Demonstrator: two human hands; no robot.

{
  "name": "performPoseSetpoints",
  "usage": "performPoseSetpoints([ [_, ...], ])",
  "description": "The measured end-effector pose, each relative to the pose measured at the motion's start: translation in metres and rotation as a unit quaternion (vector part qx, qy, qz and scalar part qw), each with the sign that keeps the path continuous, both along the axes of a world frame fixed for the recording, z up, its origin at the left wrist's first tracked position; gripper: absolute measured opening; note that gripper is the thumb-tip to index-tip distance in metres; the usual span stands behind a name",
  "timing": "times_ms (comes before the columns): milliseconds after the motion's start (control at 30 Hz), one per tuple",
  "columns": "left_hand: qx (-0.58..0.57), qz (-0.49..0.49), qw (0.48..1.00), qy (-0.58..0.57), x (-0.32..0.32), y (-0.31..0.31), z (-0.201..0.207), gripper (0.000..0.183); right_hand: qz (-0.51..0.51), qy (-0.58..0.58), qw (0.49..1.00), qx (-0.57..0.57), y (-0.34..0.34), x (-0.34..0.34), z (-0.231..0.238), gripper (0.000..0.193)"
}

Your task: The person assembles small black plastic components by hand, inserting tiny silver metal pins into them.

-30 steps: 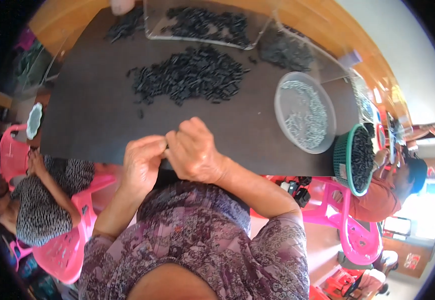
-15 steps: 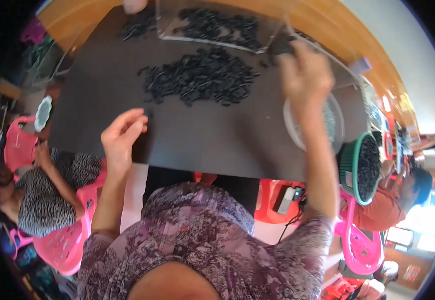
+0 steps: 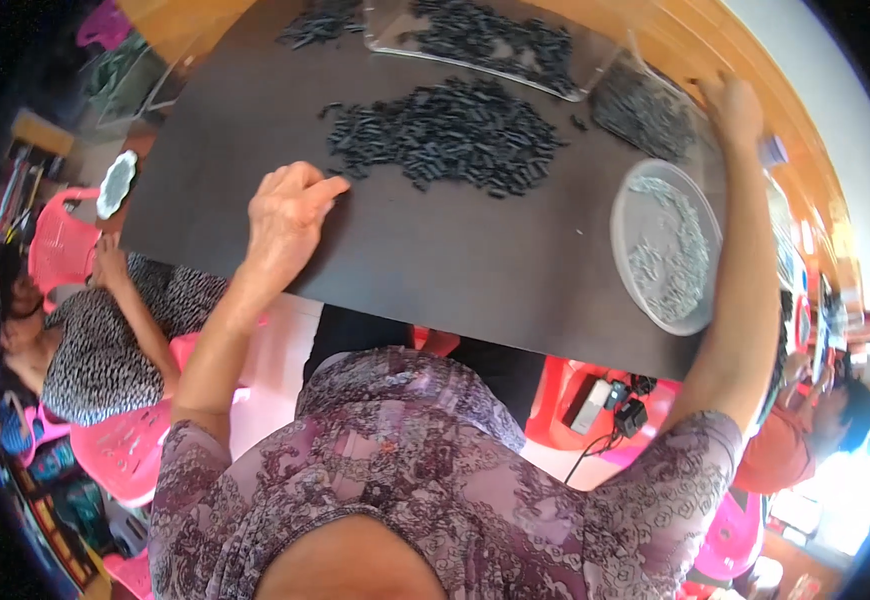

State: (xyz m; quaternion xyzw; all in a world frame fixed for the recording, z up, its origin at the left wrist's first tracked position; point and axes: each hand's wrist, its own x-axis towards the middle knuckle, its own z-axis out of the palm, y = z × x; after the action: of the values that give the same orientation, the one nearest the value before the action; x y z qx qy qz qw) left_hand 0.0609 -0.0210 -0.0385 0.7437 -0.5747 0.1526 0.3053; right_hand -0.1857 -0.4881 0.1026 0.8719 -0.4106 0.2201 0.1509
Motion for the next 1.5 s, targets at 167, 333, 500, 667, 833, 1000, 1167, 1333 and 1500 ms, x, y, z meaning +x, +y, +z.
performPoseSetpoints([
  [167, -0.011, -0.032, 0.999, -0.022, 0.007, -0.002, -0.001, 0.011, -0.054, -0.013, 0.998, -0.005, 0.046, 0.005, 0.001, 0.041],
  [333, -0.010, -0.063, 0.935, 0.348, -0.020, 0.001, 0.015, 0.015, 0.136, -0.195, 0.970, 0.045, 0.145, 0.001, -0.017, 0.024],
  [500, -0.042, -0.155, 0.721, 0.674, -0.056, -0.009, 0.020, 0.013, 0.125, -0.265, 0.891, 0.346, 0.264, 0.000, -0.058, 0.020],
  [667, -0.075, -0.229, 0.655, 0.716, -0.073, -0.016, 0.021, 0.015, 0.222, -0.222, 0.915, 0.253, 0.286, -0.013, -0.077, 0.015],
  [833, -0.079, -0.179, 0.676, 0.710, -0.080, -0.010, 0.020, 0.016, 0.109, -0.197, 0.960, 0.167, 0.247, -0.050, -0.071, 0.015],
  [1000, -0.067, -0.197, 0.665, 0.717, -0.084, -0.015, 0.014, 0.018, 0.057, -0.200, 0.956, 0.207, 0.222, -0.091, -0.086, 0.014],
  [1167, -0.022, -0.194, 0.651, 0.734, -0.091, -0.019, 0.015, 0.017, 0.056, -0.021, 0.988, 0.144, 0.203, -0.102, -0.097, 0.015],
  [1333, -0.015, -0.193, 0.653, 0.732, -0.094, -0.019, 0.012, 0.016, 0.075, 0.045, 0.981, 0.175, 0.198, -0.107, -0.092, 0.014],
  [1500, -0.009, -0.186, 0.663, 0.725, -0.096, -0.021, 0.015, 0.015, 0.118, 0.054, 0.982, 0.139, 0.201, -0.094, -0.098, 0.010],
])
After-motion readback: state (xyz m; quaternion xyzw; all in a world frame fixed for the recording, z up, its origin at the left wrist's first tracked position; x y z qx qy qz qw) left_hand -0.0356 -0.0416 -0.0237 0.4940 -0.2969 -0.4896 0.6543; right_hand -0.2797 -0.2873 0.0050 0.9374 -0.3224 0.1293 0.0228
